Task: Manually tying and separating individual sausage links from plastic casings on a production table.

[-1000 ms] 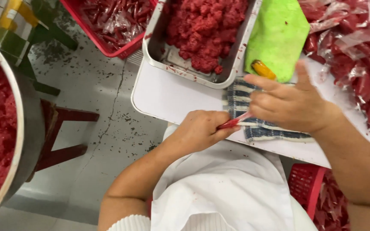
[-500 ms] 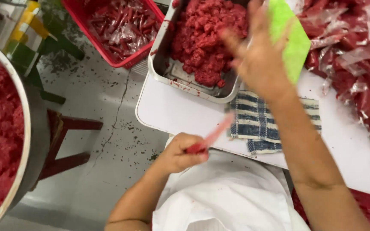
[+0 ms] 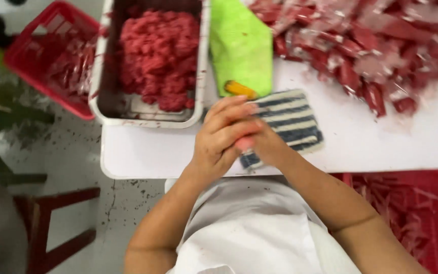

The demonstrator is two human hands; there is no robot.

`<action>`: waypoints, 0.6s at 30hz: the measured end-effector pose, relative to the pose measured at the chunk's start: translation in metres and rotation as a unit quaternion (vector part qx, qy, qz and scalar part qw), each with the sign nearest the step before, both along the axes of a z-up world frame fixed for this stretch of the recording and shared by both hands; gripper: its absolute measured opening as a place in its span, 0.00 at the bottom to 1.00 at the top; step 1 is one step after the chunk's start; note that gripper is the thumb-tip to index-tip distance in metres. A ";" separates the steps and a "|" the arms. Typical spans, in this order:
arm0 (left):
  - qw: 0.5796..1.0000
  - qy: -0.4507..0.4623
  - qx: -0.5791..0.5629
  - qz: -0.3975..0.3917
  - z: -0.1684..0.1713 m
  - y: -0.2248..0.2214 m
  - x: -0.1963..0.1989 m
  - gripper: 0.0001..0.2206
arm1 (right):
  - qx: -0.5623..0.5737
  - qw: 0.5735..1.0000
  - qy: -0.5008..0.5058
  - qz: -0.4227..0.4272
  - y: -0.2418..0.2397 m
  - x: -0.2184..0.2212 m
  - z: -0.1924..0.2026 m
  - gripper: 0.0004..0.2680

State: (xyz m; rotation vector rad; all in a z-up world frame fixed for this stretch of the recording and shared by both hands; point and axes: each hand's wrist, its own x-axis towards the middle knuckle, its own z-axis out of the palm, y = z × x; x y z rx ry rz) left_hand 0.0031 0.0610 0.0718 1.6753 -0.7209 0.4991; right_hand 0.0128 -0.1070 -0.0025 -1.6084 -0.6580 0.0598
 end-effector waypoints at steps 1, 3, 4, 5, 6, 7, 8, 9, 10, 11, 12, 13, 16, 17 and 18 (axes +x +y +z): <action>0.998 -0.033 -0.041 -0.022 -0.002 -0.014 0.011 0.19 | 0.019 1.000 0.019 0.004 -0.006 0.000 0.011 0.07; 0.993 -0.067 -0.080 -0.050 -0.003 -0.036 0.021 0.18 | 0.040 0.999 0.035 0.002 -0.018 0.001 0.034 0.05; 0.974 0.102 -0.182 -0.092 -0.004 -0.043 0.021 0.21 | 0.067 0.996 0.064 0.017 -0.023 0.001 0.044 0.06; 0.912 0.275 -0.276 -0.127 -0.006 -0.050 0.016 0.24 | 0.093 0.990 0.100 0.032 -0.028 -0.003 0.053 0.09; 0.911 0.280 -0.273 -0.128 -0.016 -0.057 0.015 0.24 | 0.097 0.990 0.104 0.028 -0.037 -0.006 0.040 0.09; 0.944 0.216 -0.229 -0.097 -0.025 -0.064 0.015 0.17 | 0.078 0.994 0.068 0.044 -0.046 -0.008 0.027 0.09; 0.969 0.151 -0.183 -0.065 -0.034 -0.069 0.015 0.11 | 0.058 0.996 0.032 0.059 -0.054 -0.009 0.014 0.10; 0.969 0.154 -0.181 -0.060 -0.027 -0.063 0.019 0.11 | 0.060 0.996 0.036 0.063 -0.066 -0.005 0.007 0.10; 0.998 0.006 -0.053 -0.041 -0.021 -0.056 0.023 0.07 | -0.029 0.996 -0.081 0.029 -0.077 -0.001 0.000 0.11; 0.988 -0.132 0.082 -0.019 -0.016 -0.048 0.020 0.08 | -0.115 0.975 -0.190 -0.003 -0.086 -0.003 -0.010 0.12; 0.989 -0.120 0.086 -0.015 -0.022 -0.049 0.017 0.08 | -0.110 0.978 -0.179 0.004 -0.088 -0.009 -0.005 0.12; 0.985 -0.137 0.109 -0.001 -0.026 -0.049 0.020 0.08 | -0.149 0.977 -0.152 -0.011 -0.089 -0.007 0.001 0.12; 0.973 -0.137 0.173 0.060 -0.046 -0.038 0.030 0.08 | -0.209 0.960 -0.179 -0.045 -0.086 -0.004 0.016 0.13; 0.966 -0.119 0.208 0.099 -0.056 -0.033 0.032 0.08 | -0.234 0.942 -0.230 -0.071 -0.085 -0.006 0.020 0.13; 0.965 -0.116 0.210 0.104 -0.035 -0.018 0.022 0.08 | -0.232 0.943 -0.229 -0.066 -0.081 -0.011 0.022 0.13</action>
